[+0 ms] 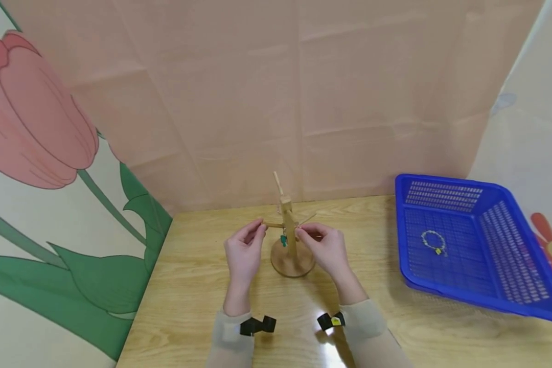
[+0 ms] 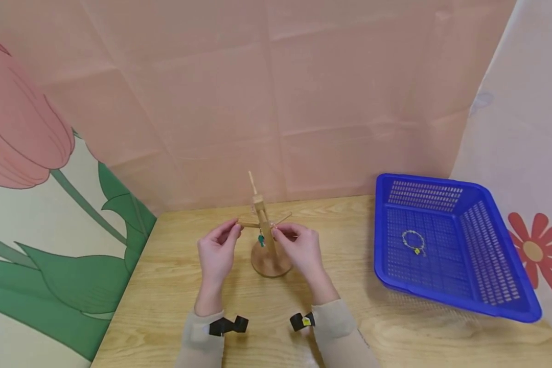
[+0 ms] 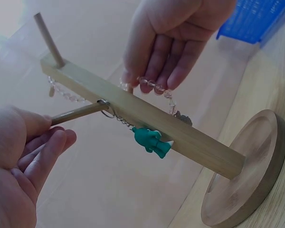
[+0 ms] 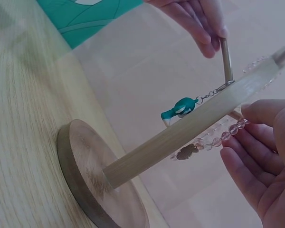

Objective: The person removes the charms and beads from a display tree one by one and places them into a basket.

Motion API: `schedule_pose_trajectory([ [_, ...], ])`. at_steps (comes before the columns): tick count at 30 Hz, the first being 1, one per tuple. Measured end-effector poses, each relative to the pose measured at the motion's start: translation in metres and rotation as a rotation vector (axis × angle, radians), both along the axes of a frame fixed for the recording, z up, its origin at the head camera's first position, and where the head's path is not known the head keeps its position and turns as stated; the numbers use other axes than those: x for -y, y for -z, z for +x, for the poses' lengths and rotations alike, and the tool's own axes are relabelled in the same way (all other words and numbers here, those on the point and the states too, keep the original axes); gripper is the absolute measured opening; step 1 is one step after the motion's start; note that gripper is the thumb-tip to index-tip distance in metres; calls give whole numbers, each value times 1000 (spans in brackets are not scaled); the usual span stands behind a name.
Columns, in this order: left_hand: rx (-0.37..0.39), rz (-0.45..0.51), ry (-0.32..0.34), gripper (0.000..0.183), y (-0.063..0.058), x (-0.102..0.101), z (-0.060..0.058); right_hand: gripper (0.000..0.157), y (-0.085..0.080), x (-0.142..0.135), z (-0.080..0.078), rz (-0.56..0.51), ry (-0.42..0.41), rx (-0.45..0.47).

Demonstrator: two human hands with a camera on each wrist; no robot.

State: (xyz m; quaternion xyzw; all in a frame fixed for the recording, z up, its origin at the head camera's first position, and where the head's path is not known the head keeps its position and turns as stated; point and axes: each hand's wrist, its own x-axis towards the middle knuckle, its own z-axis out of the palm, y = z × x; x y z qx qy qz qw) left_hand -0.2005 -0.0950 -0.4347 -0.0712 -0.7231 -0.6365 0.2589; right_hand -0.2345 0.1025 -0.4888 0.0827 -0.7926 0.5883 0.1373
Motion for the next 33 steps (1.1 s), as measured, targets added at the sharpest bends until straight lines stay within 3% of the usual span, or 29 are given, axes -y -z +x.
schedule_pose_trajectory([
  [7, -5, 0, -8, 16, -2, 0, -2, 17, -7, -3, -2, -10, 28, -24],
  [23, -6, -8, 4, 16, -2, 0, -5, 29, -10, -26, -7, -190, 144, -1],
  [26, -3, 1, 24, 17, -1, 0, -5, 28, -19, -29, -2, -226, 136, 13],
  [31, -5, 4, 29, 17, 0, 2, -2, 25, -18, -31, 0, -281, 118, 27],
  [33, -8, 1, 21, 16, 0, 2, 0, 25, -9, -32, -4, -307, 118, 18],
])
